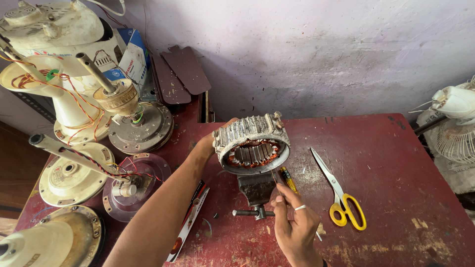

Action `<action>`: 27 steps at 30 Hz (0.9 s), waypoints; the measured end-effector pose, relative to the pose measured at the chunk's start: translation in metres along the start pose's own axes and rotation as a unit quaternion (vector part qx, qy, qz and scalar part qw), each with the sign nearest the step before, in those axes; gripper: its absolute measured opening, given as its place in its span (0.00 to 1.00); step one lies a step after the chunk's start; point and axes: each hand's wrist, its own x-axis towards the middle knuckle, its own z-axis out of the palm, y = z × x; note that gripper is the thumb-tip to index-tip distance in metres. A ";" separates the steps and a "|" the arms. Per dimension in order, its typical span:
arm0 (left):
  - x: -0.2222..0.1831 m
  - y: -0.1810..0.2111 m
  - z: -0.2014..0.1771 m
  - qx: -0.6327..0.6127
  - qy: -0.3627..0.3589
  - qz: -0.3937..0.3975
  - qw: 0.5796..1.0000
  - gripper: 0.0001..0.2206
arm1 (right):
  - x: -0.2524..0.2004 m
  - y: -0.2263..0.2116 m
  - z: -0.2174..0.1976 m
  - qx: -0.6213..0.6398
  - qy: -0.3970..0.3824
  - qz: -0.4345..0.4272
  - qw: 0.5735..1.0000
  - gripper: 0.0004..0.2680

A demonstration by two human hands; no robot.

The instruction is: The person threads and winds copper wire into the slots of a motor stator held in a bench vise, using a yellow-handled screwdriver to push the wire into place. The person repeatedly adjusts the stator and continues winding the wire around the core.

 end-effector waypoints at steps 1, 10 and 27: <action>0.000 -0.002 0.000 0.009 -0.008 0.012 1.000 0.21 | -0.001 0.001 0.000 0.006 -0.002 -0.011 1.000 0.09; -0.037 0.078 0.032 -0.223 0.037 0.042 0.973 0.17 | -0.005 -0.006 -0.007 0.000 -0.027 0.053 0.998 0.09; -0.101 0.162 0.161 -0.142 0.304 0.088 0.938 0.39 | 0.055 -0.013 0.001 -0.022 -0.076 0.110 0.991 0.14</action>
